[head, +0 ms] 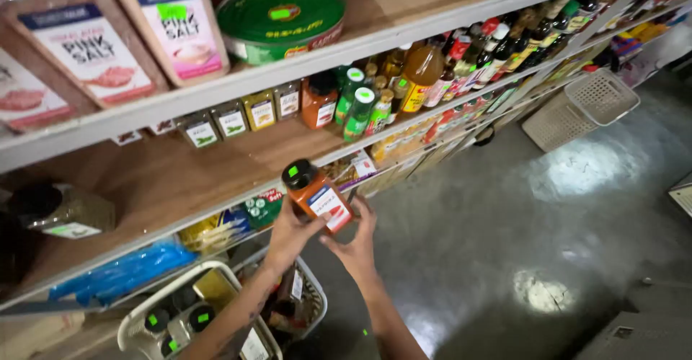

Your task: Selecting various spice and seasoning bottles from grocery shelves and placing them into a shopping basket.

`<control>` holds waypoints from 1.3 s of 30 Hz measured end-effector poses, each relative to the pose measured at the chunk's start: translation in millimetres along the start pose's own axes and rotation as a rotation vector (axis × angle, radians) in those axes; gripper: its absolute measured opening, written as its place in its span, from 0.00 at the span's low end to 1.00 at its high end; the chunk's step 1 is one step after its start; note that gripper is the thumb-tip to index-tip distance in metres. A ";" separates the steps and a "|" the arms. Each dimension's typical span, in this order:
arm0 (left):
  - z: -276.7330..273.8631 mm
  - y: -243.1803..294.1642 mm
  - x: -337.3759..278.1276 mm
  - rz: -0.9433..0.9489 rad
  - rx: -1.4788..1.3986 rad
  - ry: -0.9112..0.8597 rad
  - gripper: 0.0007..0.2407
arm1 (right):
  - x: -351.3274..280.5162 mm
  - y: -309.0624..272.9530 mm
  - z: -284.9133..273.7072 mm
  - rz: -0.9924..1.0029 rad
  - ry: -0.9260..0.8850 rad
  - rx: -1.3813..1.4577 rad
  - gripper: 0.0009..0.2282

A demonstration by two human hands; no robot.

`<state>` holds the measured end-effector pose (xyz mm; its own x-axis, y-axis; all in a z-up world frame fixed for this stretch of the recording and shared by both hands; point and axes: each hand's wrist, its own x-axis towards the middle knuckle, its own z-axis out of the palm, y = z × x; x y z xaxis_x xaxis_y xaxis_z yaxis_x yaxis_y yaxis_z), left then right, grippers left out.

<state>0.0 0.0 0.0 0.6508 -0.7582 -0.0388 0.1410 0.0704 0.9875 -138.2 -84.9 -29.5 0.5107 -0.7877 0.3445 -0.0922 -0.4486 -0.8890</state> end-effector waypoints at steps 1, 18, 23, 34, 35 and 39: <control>4.5 26.2 5.7 0.008 0.001 -0.005 0.32 | 12.2 -5.8 1.6 -0.007 0.007 0.001 0.46; 12.4 -61.4 157.9 0.085 0.513 -0.049 0.41 | 166.7 32.7 81.5 -0.018 0.092 0.103 0.15; 6.6 -71.8 172.1 -0.025 0.496 -0.096 0.41 | 168.0 66.8 92.9 -0.207 0.180 -0.225 0.26; 4.3 -98.8 184.1 0.078 0.498 -0.106 0.36 | 168.9 91.9 93.7 -0.026 0.225 -0.161 0.21; 4.1 -94.5 183.9 0.051 0.497 -0.113 0.37 | 170.4 91.4 92.9 -0.014 0.223 -0.140 0.19; 5.4 -82.3 185.0 -0.036 0.551 -0.122 0.38 | 174.4 77.2 89.9 -0.058 0.236 -0.245 0.19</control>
<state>104.8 -149.6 -87.6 0.5571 -0.8257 -0.0883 -0.2702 -0.2808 0.9210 20.6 -218.9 -65.2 0.3117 -0.8208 0.4787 -0.2863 -0.5615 -0.7764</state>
